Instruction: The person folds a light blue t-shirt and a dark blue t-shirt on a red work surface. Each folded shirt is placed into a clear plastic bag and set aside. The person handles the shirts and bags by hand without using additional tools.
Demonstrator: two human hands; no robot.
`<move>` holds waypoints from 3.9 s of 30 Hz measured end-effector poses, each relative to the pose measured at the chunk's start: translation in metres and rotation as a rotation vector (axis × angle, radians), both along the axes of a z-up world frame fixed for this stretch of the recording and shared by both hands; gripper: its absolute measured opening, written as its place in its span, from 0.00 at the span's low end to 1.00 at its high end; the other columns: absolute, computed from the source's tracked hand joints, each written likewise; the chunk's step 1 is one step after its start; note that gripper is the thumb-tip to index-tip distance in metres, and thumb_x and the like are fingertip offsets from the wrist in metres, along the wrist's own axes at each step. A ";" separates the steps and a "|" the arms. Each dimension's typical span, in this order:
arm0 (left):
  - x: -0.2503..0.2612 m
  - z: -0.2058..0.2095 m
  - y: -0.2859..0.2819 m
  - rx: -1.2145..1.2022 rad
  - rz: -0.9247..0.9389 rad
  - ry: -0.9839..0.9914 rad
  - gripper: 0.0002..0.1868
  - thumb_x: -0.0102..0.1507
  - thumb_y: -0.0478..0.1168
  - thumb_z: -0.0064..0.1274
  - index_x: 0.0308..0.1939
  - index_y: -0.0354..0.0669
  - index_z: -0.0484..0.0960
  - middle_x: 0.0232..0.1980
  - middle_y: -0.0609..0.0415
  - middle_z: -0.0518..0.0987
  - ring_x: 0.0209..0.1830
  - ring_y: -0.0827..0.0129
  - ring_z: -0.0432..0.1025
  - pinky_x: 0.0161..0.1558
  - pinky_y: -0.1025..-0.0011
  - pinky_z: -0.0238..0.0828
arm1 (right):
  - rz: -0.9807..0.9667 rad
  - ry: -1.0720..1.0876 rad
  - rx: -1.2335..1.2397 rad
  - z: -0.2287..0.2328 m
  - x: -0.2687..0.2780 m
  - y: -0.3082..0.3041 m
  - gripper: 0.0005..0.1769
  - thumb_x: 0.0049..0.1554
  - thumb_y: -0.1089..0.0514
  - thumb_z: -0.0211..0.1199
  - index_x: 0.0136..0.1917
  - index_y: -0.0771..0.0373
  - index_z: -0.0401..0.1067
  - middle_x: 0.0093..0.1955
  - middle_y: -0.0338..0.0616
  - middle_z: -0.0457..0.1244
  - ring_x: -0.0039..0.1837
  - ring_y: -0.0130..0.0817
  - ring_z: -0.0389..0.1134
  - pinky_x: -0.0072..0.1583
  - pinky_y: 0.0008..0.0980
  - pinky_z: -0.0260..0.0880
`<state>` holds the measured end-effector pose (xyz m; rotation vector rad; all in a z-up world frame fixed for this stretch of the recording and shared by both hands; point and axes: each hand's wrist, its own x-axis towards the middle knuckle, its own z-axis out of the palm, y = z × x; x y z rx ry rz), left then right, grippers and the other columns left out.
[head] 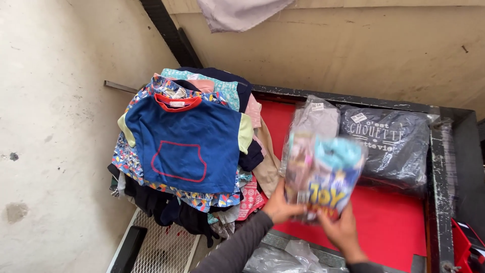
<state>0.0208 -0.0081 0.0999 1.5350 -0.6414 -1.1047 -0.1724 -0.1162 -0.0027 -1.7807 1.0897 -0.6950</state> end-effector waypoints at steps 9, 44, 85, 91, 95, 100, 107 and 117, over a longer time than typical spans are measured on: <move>0.083 -0.055 -0.116 0.153 0.039 -0.441 0.57 0.56 0.50 0.66 0.82 0.46 0.49 0.80 0.32 0.53 0.81 0.40 0.51 0.80 0.51 0.50 | 0.085 0.420 -0.584 0.054 0.115 -0.108 0.44 0.59 0.35 0.61 0.77 0.68 0.62 0.73 0.72 0.57 0.67 0.73 0.65 0.65 0.63 0.67; -0.025 0.040 0.049 -0.275 0.071 -0.566 0.11 0.65 0.38 0.53 0.50 0.43 0.81 0.52 0.51 0.81 0.54 0.61 0.76 0.61 0.66 0.69 | 0.029 -0.546 1.156 0.068 0.020 0.034 0.53 0.55 0.30 0.35 0.77 0.73 0.57 0.74 0.70 0.59 0.73 0.64 0.61 0.72 0.58 0.59; -0.034 -0.097 0.024 0.449 -0.188 -0.625 0.42 0.52 0.46 0.56 0.69 0.45 0.61 0.73 0.45 0.56 0.59 0.34 0.60 0.63 0.46 0.59 | -0.016 0.233 0.365 -0.028 -0.037 0.004 0.18 0.53 0.54 0.68 0.57 0.59 0.79 0.50 0.42 0.73 0.51 0.34 0.72 0.55 0.33 0.70; 0.007 -0.048 0.029 0.310 0.124 -0.567 0.14 0.63 0.34 0.38 0.52 0.47 0.71 0.51 0.41 0.75 0.51 0.41 0.72 0.54 0.49 0.66 | -0.220 -0.272 0.163 -0.008 -0.097 -0.029 0.13 0.55 0.74 0.61 0.53 0.65 0.73 0.56 0.51 0.69 0.58 0.36 0.68 0.62 0.30 0.69; 0.009 0.003 0.044 0.154 0.197 -0.389 0.12 0.62 0.44 0.52 0.43 0.46 0.68 0.43 0.49 0.78 0.47 0.60 0.74 0.52 0.64 0.67 | -0.297 -0.302 0.116 0.046 -0.118 -0.023 0.22 0.55 0.79 0.48 0.61 0.67 0.66 0.62 0.51 0.66 0.54 0.30 0.65 0.54 0.25 0.67; -0.003 -0.047 0.069 0.829 -0.394 -0.553 0.30 0.53 0.44 0.56 0.57 0.44 0.66 0.55 0.42 0.77 0.58 0.46 0.68 0.57 0.55 0.64 | -0.103 0.365 0.361 -0.065 -0.166 -0.032 0.32 0.50 0.68 0.61 0.69 0.62 0.71 0.64 0.49 0.70 0.56 0.44 0.72 0.59 0.41 0.68; 0.001 -0.140 -0.007 0.175 -0.166 -0.847 0.32 0.68 0.42 0.47 0.74 0.35 0.61 0.76 0.37 0.61 0.76 0.44 0.55 0.75 0.53 0.49 | -0.117 0.355 -0.129 -0.048 -0.072 -0.040 0.42 0.56 0.48 0.62 0.77 0.73 0.59 0.75 0.67 0.58 0.77 0.58 0.57 0.76 0.49 0.54; -0.001 -0.092 0.006 -0.271 -0.160 -0.704 0.13 0.46 0.29 0.45 0.33 0.47 0.68 0.38 0.51 0.73 0.41 0.53 0.69 0.48 0.63 0.64 | 0.103 0.786 -0.029 0.014 -0.066 -0.059 0.17 0.49 0.46 0.61 0.49 0.52 0.79 0.47 0.42 0.73 0.58 0.50 0.68 0.61 0.41 0.68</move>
